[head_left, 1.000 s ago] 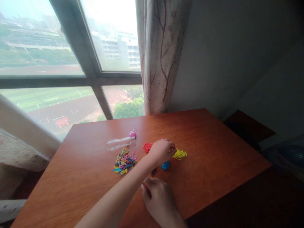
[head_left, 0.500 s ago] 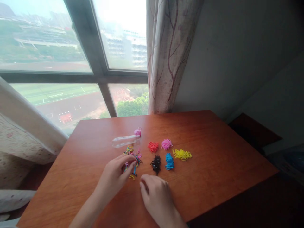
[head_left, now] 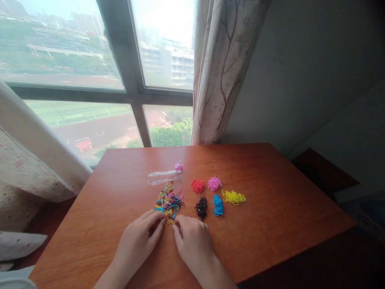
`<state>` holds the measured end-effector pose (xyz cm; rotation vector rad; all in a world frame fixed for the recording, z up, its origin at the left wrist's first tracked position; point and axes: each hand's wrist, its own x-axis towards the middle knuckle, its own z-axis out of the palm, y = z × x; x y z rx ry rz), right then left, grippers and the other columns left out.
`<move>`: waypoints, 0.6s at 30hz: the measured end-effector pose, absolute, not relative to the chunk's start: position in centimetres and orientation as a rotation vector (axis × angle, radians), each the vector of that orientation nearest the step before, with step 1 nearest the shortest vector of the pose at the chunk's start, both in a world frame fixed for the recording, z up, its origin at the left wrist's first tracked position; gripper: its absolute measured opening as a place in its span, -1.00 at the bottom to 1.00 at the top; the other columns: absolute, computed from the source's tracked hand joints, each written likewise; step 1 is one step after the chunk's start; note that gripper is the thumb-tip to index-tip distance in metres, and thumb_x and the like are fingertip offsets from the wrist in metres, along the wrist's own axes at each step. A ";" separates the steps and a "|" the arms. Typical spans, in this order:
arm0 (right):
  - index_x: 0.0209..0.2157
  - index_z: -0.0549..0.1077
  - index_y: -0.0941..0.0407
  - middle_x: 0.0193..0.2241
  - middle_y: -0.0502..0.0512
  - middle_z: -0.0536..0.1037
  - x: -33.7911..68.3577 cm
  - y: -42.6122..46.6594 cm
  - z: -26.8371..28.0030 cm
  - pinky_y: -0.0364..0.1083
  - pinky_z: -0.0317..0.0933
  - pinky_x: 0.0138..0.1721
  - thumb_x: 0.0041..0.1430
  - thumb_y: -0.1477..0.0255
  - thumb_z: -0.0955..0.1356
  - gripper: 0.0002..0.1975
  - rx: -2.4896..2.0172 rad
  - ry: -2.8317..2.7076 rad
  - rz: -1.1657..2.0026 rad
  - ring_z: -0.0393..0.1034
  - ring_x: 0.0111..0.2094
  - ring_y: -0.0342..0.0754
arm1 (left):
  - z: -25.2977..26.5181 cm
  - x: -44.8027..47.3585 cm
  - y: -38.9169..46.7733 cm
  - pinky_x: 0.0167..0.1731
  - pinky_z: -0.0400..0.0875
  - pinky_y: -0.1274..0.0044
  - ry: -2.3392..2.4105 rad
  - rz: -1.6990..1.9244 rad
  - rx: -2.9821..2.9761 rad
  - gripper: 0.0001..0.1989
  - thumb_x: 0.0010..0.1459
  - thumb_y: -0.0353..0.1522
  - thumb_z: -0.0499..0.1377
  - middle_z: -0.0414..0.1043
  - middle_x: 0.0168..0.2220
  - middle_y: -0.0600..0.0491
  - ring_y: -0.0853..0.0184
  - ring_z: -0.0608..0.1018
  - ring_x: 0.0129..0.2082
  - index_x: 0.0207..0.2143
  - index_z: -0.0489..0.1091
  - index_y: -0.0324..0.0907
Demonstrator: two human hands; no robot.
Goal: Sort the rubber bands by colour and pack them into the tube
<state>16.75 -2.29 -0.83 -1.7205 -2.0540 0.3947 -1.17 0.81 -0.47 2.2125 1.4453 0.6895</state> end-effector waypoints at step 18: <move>-0.37 0.42 0.04 -0.45 -0.05 0.56 16.9 -1.2 -1.0 -0.16 0.03 -0.44 0.19 0.55 0.32 -0.89 -1.702 -2.063 0.325 0.47 -0.40 -0.10 | 0.1 -0.8 0.5 -0.28 0.48 0.56 1.461 0.602 2.230 -0.79 0.26 -0.32 0.05 0.57 -0.20 0.08 0.30 0.62 -0.26 -0.23 0.49 -0.03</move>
